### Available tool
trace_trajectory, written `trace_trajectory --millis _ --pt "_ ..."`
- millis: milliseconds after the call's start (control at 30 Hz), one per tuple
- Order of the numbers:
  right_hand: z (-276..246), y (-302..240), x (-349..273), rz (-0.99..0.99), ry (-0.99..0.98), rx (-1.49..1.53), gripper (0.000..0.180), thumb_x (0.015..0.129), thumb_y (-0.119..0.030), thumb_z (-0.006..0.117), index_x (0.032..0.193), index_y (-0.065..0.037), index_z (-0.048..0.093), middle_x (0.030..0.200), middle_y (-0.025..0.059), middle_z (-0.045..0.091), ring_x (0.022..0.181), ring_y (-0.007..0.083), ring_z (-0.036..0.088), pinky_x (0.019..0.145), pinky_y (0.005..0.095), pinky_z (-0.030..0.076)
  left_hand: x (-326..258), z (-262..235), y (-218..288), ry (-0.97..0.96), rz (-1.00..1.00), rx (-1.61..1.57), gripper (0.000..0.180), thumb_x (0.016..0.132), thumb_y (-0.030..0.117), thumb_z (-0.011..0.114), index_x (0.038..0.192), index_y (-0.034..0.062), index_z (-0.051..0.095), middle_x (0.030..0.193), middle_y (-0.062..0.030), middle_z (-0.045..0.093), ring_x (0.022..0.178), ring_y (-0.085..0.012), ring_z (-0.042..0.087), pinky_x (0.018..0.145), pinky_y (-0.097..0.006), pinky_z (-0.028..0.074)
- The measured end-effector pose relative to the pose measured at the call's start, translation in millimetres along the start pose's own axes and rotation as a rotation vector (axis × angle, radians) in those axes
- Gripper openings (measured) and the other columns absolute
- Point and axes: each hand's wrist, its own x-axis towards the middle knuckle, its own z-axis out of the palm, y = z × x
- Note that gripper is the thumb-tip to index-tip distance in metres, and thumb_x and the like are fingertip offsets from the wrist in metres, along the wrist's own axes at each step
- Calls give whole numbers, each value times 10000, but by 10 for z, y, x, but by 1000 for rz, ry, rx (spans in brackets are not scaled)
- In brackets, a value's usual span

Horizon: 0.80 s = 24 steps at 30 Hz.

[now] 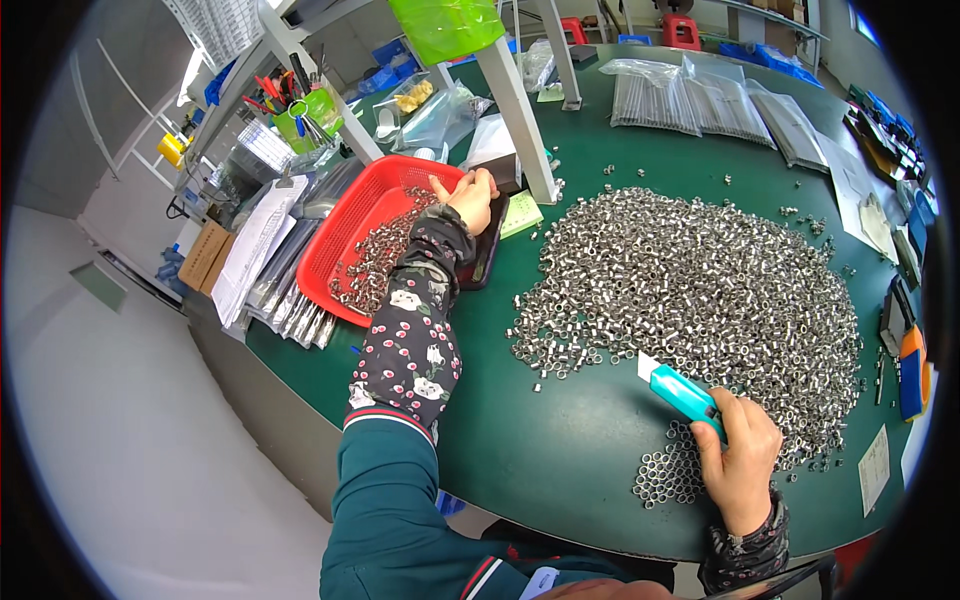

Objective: Picking and sorting or assembling small metal rings/components at a manufacturing workbench.

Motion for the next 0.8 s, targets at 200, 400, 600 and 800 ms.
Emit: trace_trajectory --millis 200,400,600,800 --pt "-5 -1 -2 2 -8 -5 282 704 -177 698 920 -33 588 633 86 490 563 257 498 499 367 374 8 12 -2 8 3 -11 382 682 -136 340 977 105 374 1051 -70 633 1139 -277 502 916 -753 -8" --pt "1 -2 -4 4 -16 -3 288 699 -177 701 921 -32 588 634 83 491 564 256 498 500 365 375 23 18 -3 -19 -13 -6 378 693 -129 347 985 108 376 1069 -66 627 1147 -277 496 916 -754 1" --pt "0 -2 0 1 -20 0 292 693 -172 703 921 -31 587 635 84 492 566 257 500 501 365 376 29 54 18 -33 -2 -13 386 682 -130 353 986 105 379 1096 -70 619 1157 -281 486 919 -754 7" --pt "-1 -5 1 5 -24 7 295 689 -171 705 920 -32 588 634 85 491 564 258 499 499 365 375 27 46 3 -5 -18 -55 346 696 -105 385 978 94 405 1040 -49 602 1124 -262 499 931 -749 6"
